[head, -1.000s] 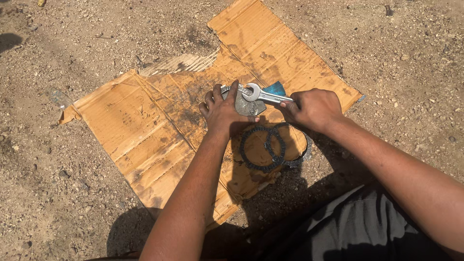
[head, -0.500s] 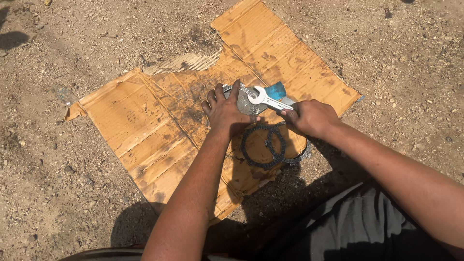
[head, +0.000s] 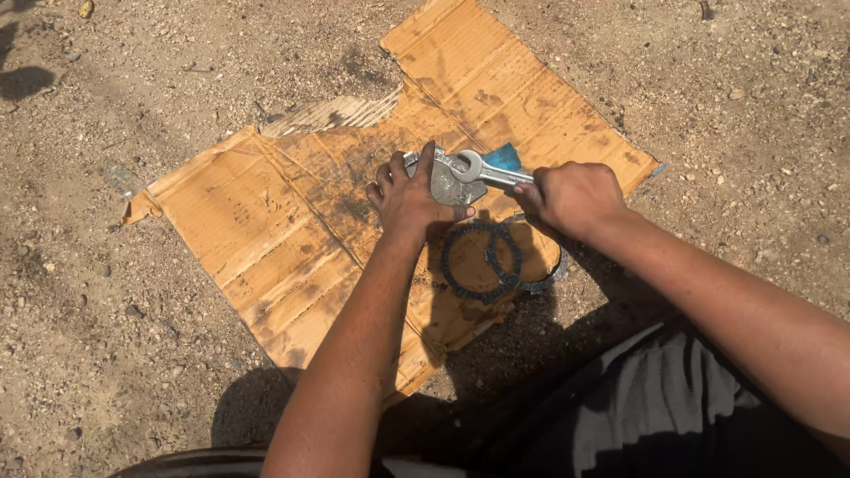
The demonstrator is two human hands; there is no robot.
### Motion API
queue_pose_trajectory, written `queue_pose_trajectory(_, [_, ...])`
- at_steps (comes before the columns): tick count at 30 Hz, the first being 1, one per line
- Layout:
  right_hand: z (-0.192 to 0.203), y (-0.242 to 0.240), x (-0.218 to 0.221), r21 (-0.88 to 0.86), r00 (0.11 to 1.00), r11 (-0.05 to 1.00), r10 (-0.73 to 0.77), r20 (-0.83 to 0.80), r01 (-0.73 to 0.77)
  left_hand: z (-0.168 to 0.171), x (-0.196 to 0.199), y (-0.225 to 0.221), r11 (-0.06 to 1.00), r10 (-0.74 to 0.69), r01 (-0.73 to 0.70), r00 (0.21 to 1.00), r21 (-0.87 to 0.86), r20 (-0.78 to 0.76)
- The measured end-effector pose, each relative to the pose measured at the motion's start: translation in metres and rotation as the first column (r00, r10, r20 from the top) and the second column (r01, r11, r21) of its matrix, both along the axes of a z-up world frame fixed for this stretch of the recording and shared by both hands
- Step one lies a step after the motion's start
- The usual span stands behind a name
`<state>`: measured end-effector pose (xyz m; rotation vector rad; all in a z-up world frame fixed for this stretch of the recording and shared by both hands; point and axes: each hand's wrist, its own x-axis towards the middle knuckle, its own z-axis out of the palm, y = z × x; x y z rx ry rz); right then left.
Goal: The person uses a wrench to tighten or loosen bolts on a clutch component while holding it by hand over a piece of cardboard on the ground.
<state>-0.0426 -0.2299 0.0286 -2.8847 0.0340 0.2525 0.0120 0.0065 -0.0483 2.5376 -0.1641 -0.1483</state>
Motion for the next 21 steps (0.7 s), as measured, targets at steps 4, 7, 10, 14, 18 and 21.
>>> queue_pose_trajectory(4, [0.019, -0.004, 0.019, -0.198, 0.990, 0.978, 0.083, 0.114, -0.059, 0.016, 0.030, -0.010, 1.000, 0.011, -0.011, 1.000, 0.013, 0.009])
queue_pose_trajectory(7, [0.008, 0.010, 0.002, -0.116, 0.991, 0.993, 0.017, 0.129, -0.002, 0.008, 0.002, -0.001, 1.000, 0.015, -0.015, 1.000, 0.001, -0.017])
queue_pose_trajectory(10, [0.015, 0.013, 0.009, -0.242, 0.994, 0.964, 0.110, -0.026, -0.114, 0.025, 0.009, -0.004, 1.000, 0.020, -0.020, 1.000, 0.014, -0.015])
queue_pose_trajectory(14, [0.005, 0.015, -0.001, 0.012, 0.998, 0.998, -0.060, 0.014, 0.059, 0.018, -0.003, 0.000, 0.999, 0.033, -0.033, 0.999, 0.007, -0.007])
queue_pose_trajectory(18, [0.017, 0.013, 0.010, -0.113, 0.997, 0.993, 0.039, -0.064, -0.046, 0.023, 0.014, -0.005, 0.998, 0.045, -0.043, 0.998, 0.053, -0.033])
queue_pose_trajectory(21, [0.012, 0.013, 0.009, -0.019, 0.999, 1.000, -0.015, 0.046, 0.016, 0.015, 0.009, -0.005, 0.999, 0.030, -0.030, 1.000, 0.043, -0.002])
